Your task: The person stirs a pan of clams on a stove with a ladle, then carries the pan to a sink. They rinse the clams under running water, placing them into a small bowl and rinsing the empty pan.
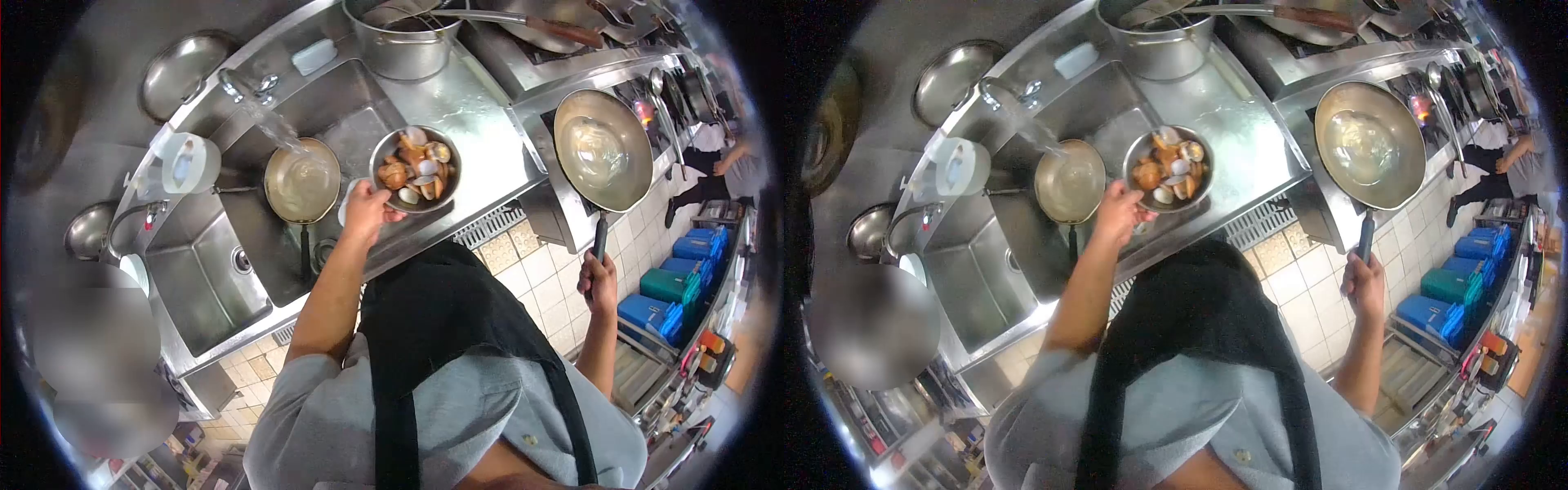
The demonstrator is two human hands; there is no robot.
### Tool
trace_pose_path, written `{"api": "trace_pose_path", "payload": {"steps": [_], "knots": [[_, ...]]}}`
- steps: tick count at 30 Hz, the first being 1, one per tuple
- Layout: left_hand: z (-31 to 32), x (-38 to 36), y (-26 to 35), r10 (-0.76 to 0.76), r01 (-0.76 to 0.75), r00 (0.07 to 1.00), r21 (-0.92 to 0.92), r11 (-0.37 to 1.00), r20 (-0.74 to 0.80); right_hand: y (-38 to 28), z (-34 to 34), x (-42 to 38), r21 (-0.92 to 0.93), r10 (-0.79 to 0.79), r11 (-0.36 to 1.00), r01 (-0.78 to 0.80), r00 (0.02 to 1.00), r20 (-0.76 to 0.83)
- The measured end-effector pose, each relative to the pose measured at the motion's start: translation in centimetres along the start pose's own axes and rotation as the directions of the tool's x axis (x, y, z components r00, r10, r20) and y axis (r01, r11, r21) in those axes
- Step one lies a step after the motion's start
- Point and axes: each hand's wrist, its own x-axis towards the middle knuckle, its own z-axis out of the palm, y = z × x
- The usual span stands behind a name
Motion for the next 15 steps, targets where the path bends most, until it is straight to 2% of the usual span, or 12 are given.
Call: {"api": "trace_pose_path", "payload": {"steps": [2,3,5,8,11,15], "knots": [[-3.9,-0.3,0.3,0.017,-0.022,0.995,-0.047,0.999,-0.103,0.1,2.0,-1.8,0.032,0.025,0.999,-0.026,0.999,0.029],[-5.5,-0.6,1.1,0.021,-0.026,0.994,-0.053,0.998,-0.106,-0.2,3.6,-2.9,0.012,0.042,0.999,-0.042,0.999,0.034],[-8.4,-0.9,2.6,0.068,-0.098,0.973,-0.127,0.987,-0.22,-0.6,6.4,-4.8,-0.014,0.05,0.999,-0.049,0.995,0.091],[-13.4,0.5,4.0,0.121,-0.155,0.945,-0.09,0.984,-0.304,0.2,10.2,-6.6,-0.069,0.088,0.995,-0.078,0.985,0.149],[-16.5,0.5,6.3,0.18,-0.228,0.925,-0.11,0.967,-0.335,0.8,14.1,-7.5,-0.115,0.128,0.988,-0.1,0.956,0.264],[-19.4,-0.2,8.5,0.216,-0.28,0.902,-0.126,0.952,-0.374,1.3,19.7,-7.7,-0.307,0.147,0.951,-0.026,0.913,0.38]]}}
